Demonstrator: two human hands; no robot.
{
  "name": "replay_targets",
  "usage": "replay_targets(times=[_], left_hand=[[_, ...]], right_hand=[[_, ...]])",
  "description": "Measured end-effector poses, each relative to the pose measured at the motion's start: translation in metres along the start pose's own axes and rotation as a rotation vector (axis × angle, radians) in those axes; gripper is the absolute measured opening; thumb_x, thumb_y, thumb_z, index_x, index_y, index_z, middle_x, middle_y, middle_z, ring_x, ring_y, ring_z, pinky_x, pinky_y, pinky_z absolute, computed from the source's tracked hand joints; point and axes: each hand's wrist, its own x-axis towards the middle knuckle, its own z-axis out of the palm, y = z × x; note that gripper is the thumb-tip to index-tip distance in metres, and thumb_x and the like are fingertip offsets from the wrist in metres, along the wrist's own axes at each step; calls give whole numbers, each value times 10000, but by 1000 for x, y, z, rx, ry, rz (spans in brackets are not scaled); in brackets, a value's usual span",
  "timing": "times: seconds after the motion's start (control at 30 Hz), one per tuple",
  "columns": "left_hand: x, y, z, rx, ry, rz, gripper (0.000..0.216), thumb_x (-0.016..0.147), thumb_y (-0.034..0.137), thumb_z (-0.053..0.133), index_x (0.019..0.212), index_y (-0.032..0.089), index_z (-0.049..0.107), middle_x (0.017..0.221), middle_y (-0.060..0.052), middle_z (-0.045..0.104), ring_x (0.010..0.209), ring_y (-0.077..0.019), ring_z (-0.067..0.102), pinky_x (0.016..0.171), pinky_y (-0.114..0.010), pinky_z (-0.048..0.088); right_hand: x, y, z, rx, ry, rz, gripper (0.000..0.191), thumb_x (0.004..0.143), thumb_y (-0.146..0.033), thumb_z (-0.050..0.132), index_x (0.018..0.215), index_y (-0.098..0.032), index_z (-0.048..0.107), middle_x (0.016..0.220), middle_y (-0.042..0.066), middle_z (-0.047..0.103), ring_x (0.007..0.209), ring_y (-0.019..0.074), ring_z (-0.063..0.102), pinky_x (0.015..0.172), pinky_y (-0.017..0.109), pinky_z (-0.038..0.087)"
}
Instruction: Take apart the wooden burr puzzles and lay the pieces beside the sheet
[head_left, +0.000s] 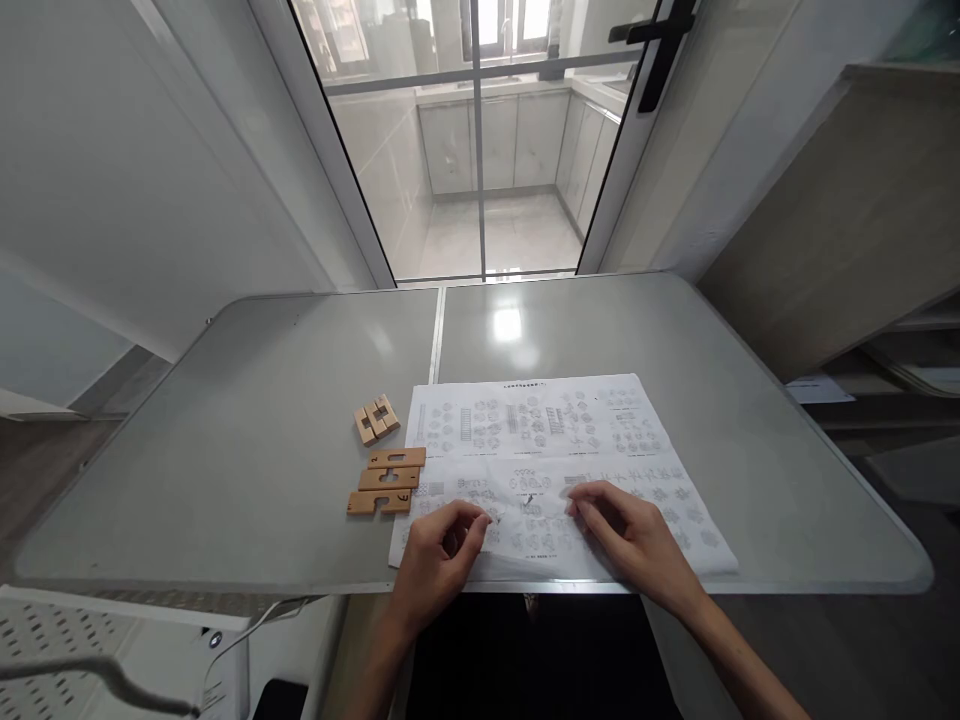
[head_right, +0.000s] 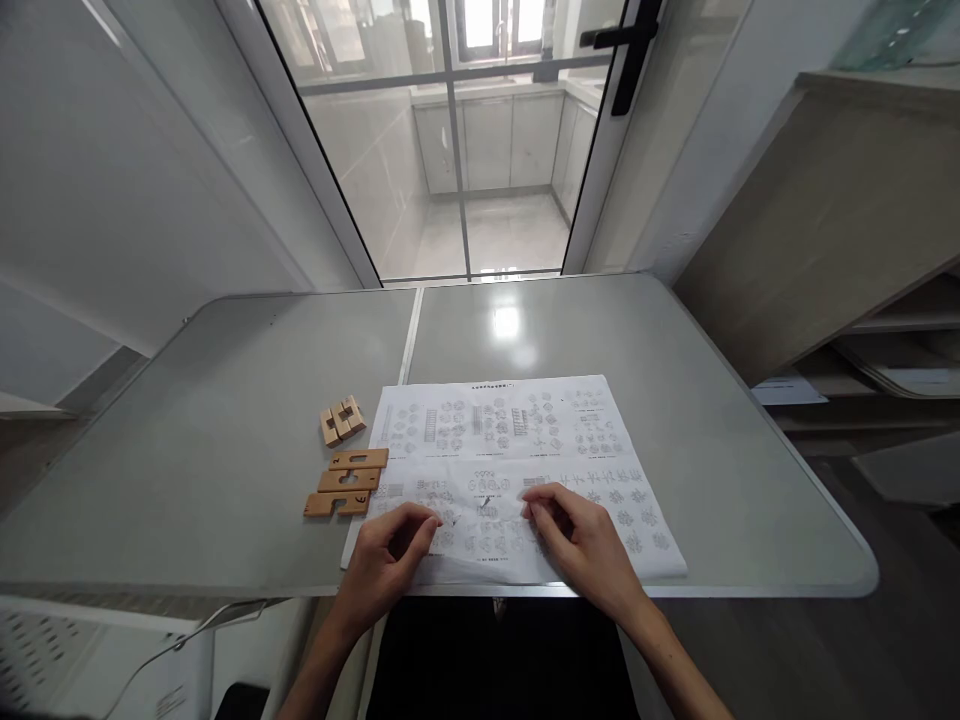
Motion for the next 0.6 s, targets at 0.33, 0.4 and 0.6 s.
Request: replay_targets(times=[0.33,0.4,0.6], left_hand=[[1,-4,-3,-11,66,-53,313,1014,452,618,871,198,733,697,4,657,605,-137,539,570,-228,416],[1,-4,-4,-11,73,-64,325,1015,458,610,863,196,730,712,-2,665,606,-137,545,570,-226,423],[2,-4,-4,34,109,-91,335,1010,461,615,844,195,733,708,-5,679,603,-140,573,562,-219,445]], right_hand=[[1,1,1,14,11,-2,262,1080,-438,547,1116,-252,727,948,37,794,824,208,730,729,299,548],[1,1,2,16,6,0,262,1085,-437,542,1109,-253,728,955,36,795,835,204,736,730,289,553],[1,-1,3,23,-5,-12,264,1092,-445,538,1102,-260,727,959,49,795,835,211,745,721,281,573]])
